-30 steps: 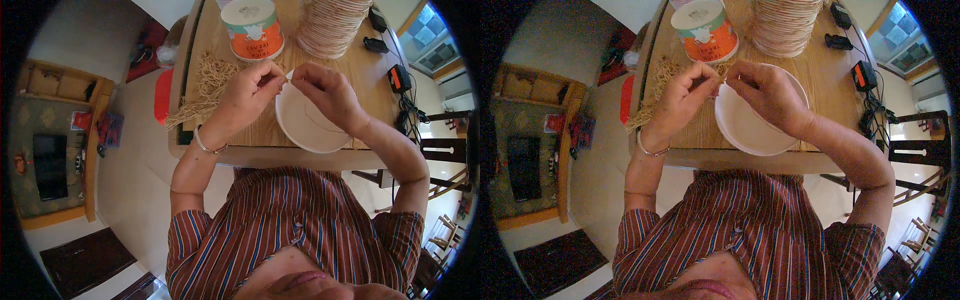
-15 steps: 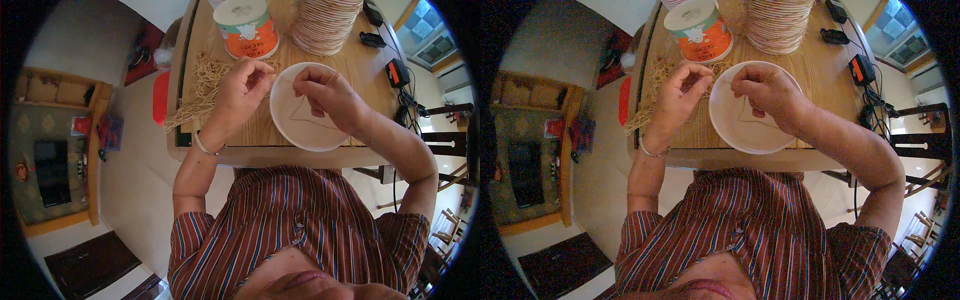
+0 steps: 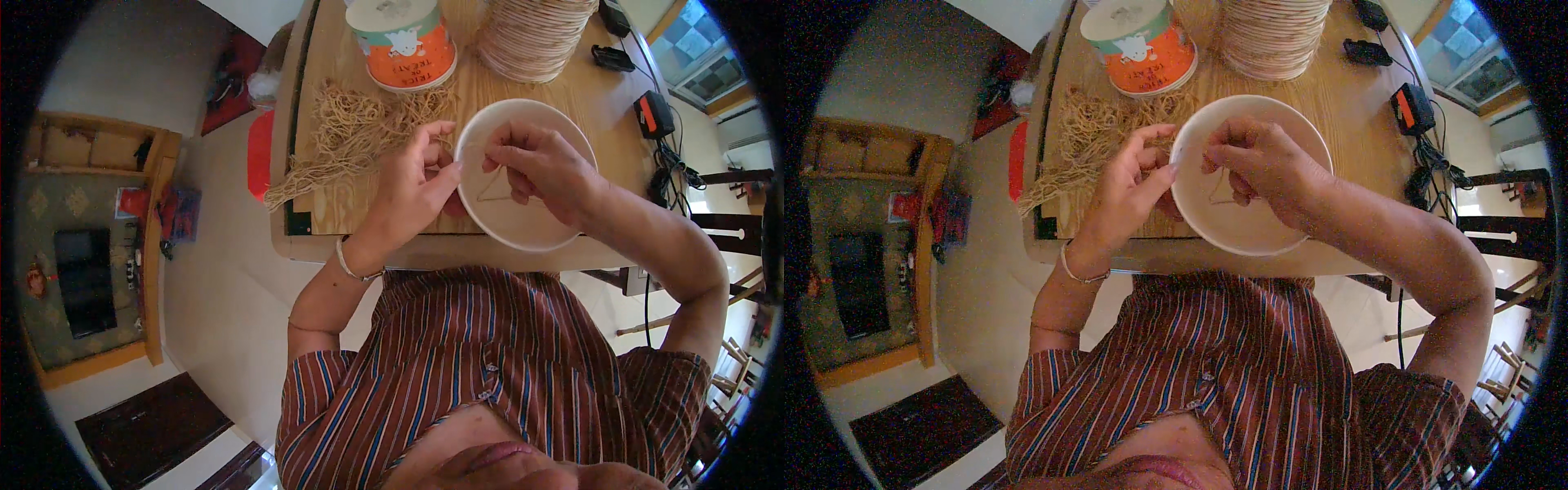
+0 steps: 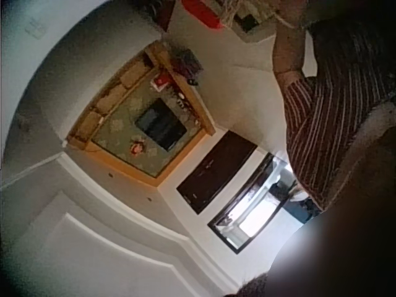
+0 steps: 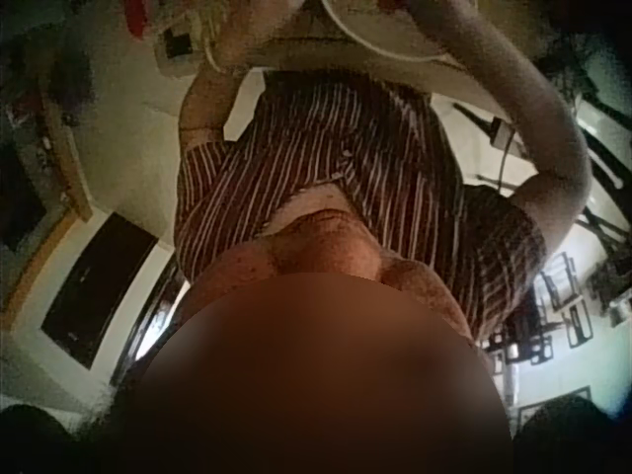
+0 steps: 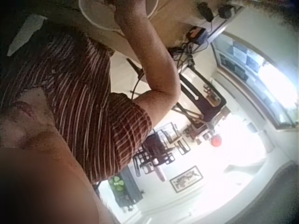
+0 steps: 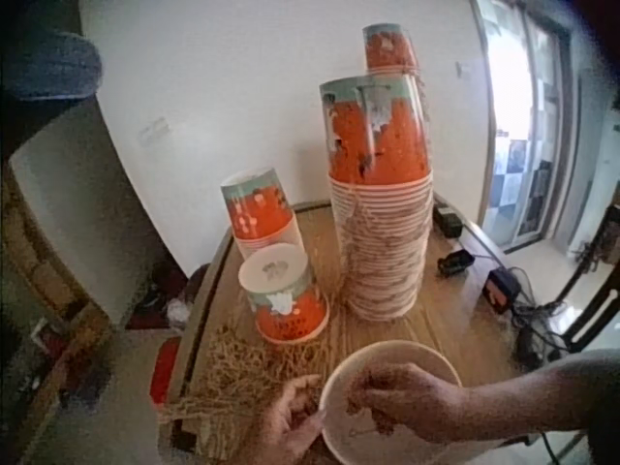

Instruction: Attaching string handles to paper buckets.

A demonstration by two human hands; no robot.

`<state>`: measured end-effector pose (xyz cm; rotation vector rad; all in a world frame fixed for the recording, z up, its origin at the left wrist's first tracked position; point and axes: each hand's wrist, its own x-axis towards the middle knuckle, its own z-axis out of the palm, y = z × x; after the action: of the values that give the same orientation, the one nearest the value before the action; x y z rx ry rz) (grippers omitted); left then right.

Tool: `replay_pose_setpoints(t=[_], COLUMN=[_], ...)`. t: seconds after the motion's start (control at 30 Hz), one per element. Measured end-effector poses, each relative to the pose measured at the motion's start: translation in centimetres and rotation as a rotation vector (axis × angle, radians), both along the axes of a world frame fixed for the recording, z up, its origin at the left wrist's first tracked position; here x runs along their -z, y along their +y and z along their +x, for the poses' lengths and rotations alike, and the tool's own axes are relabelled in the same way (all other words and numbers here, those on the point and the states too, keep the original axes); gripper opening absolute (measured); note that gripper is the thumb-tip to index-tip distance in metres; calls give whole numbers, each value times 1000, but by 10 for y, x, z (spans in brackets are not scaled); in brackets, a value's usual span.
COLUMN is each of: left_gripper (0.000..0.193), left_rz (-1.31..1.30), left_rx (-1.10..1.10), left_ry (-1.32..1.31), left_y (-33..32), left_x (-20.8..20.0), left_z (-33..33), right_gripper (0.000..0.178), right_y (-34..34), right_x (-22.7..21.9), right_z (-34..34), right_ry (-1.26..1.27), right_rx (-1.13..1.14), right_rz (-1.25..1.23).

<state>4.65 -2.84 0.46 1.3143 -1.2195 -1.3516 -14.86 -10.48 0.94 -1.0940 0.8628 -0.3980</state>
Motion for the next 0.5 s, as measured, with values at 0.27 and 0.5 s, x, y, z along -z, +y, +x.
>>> replay_pose_setpoints(t=[0.27, 0.5], left_gripper=[46, 45], left_rz=[-22, 15], left_rx=[-28, -15], left_ry=[106, 147], left_y=[9, 10], left_x=[3, 2], left_z=[-8, -12], right_gripper=[13, 16], right_y=[7, 8], right_x=[1, 9], right_z=[-2, -4], right_ry=[-2, -56], right_rx=[-31, 3], right_rz=[64, 55])
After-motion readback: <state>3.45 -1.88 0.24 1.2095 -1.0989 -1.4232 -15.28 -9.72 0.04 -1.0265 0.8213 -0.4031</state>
